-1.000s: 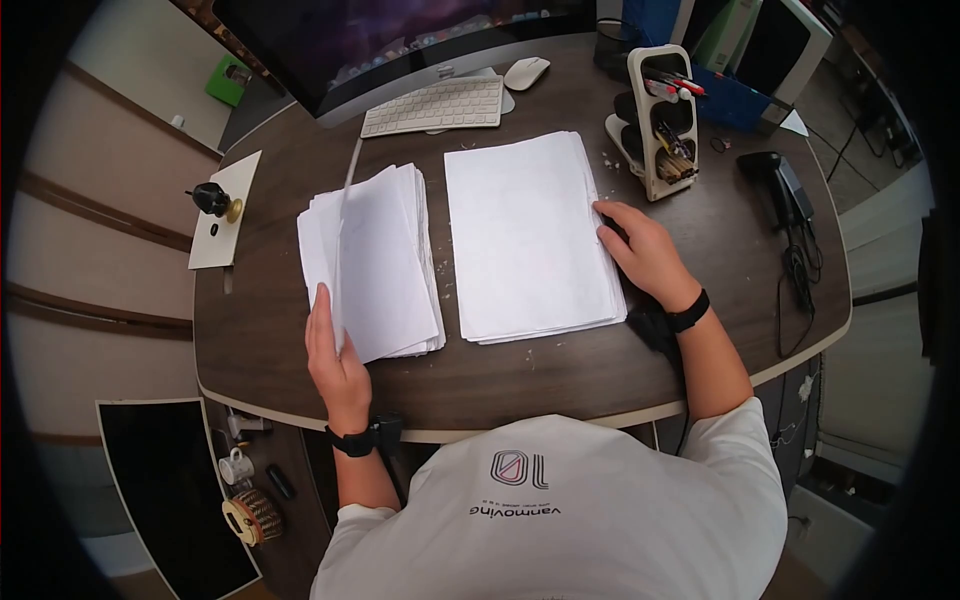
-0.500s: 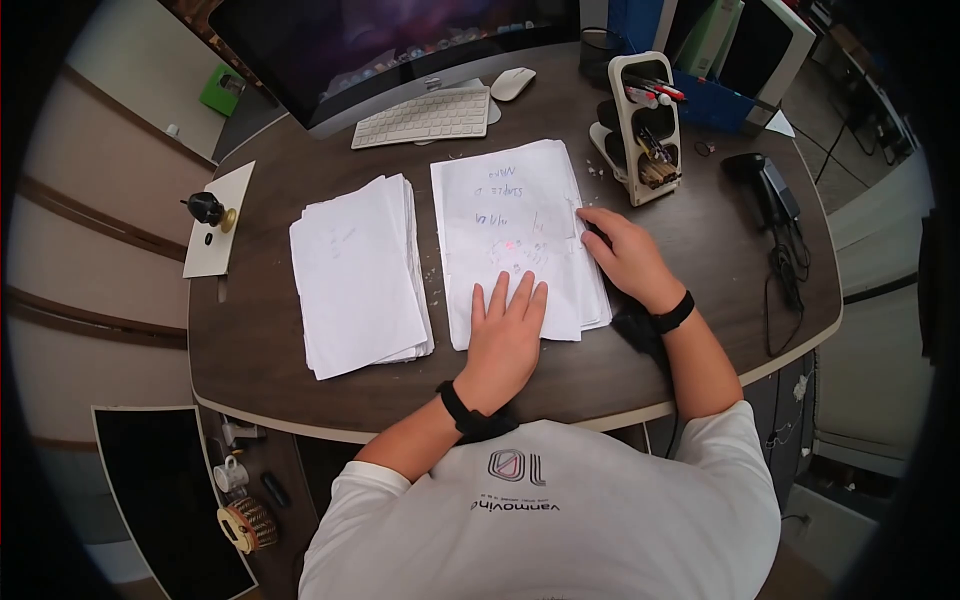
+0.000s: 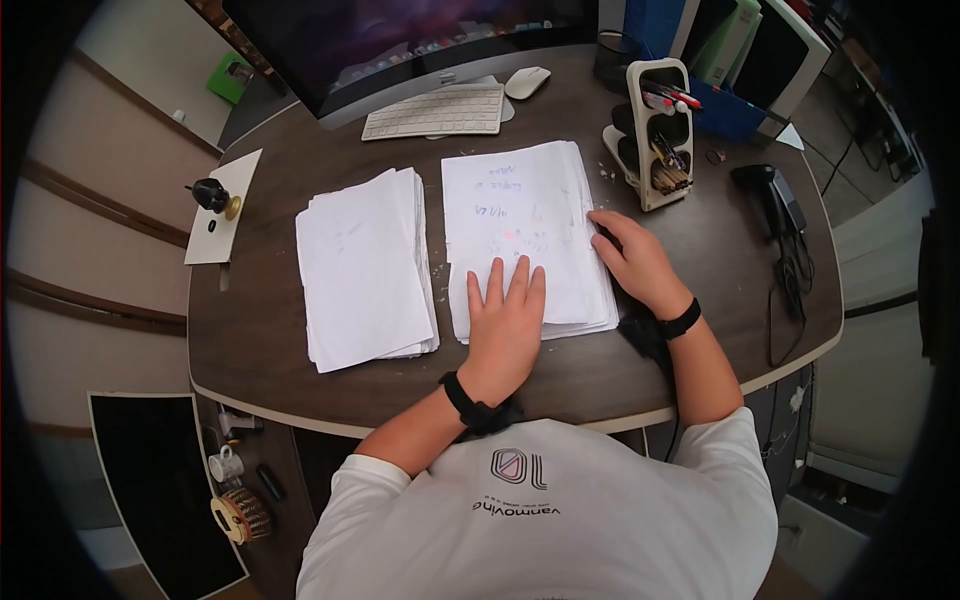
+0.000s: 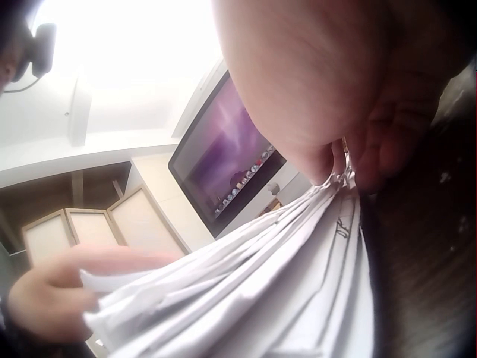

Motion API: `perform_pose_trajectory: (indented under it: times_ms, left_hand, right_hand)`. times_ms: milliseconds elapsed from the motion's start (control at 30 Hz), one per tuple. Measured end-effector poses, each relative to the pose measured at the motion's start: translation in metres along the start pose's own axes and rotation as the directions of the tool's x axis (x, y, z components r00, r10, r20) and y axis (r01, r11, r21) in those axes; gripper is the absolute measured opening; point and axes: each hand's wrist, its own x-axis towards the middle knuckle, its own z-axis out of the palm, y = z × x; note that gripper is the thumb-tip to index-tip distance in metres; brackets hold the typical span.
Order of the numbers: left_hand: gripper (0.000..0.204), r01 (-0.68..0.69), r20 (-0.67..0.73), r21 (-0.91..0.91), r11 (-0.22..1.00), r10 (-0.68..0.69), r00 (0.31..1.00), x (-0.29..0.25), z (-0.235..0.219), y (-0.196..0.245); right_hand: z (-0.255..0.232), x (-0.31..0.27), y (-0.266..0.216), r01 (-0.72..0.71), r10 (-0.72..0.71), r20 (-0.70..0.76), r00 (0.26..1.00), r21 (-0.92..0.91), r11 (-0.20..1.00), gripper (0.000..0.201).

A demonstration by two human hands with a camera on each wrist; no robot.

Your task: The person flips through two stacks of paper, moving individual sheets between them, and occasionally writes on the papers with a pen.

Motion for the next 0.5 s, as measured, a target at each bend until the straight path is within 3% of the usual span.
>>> perform_pose_trajectory:
  times_ms: [267, 500]
  left_hand:
    - [0.073, 0.026, 0.106, -0.106, 0.994, -0.015, 0.994, 0.0, 0.003, 0.005]
    - [0.091, 0.029, 0.009, -0.303, 0.953, -0.028, 1.0, -0.014, -0.04, -0.012]
  right_hand:
    - [0.002, 0.0, 0.002, 0.018, -0.018, -0.016, 1.0, -0.006, 1.0, 0.036]
    - [-0.001, 0.001, -0.002, -0.015, 0.015, 0.006, 1.0, 0.018, 1.0, 0.035]
